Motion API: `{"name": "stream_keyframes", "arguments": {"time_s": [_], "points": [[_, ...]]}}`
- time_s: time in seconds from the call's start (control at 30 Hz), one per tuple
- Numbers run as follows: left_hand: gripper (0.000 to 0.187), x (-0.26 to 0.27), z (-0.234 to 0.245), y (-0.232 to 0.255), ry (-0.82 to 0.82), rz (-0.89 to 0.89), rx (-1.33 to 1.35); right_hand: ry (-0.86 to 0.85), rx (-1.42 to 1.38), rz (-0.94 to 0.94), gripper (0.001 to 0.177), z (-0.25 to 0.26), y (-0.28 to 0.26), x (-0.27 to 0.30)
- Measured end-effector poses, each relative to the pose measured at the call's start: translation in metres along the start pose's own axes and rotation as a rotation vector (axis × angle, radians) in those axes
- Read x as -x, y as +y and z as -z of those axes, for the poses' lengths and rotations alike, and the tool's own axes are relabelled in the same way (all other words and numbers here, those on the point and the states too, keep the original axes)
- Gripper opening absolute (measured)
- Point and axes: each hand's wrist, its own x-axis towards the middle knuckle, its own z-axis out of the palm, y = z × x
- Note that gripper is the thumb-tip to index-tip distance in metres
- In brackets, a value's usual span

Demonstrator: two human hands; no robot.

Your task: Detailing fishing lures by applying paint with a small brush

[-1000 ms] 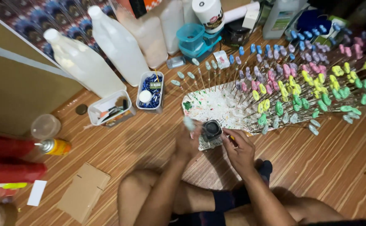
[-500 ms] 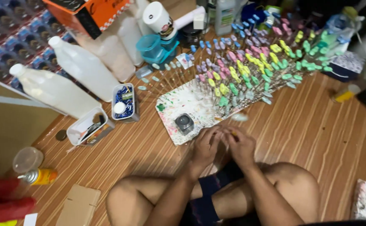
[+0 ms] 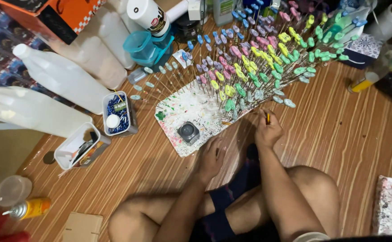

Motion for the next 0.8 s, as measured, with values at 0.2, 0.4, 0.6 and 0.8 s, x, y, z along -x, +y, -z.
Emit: {"name": "stream_keyframes", "arguments": {"time_s": [0.2,0.4,0.6,0.8], "points": [[0.039,-0.007,0.0,-0.009,-0.096,0.106,0.039,-0.004,0.018,-0.1,0.013,-0.018,0.003,-0.005],[0.043,-0.015,-0.017,-0.028,-0.109,0.093,-0.075,-0.032,0.087,-0.01,0.012,-0.022,0.007,-0.002],[0.044,-0.018,-0.019,-0.03,-0.121,0.073,-0.142,-0.039,0.09,0.008,0.01,-0.028,0.016,-0.004],[0.047,-0.01,-0.029,-0.04,-0.12,0.085,-0.138,-0.058,0.074,-0.011,0.01,-0.032,0.019,-0.002]]}}
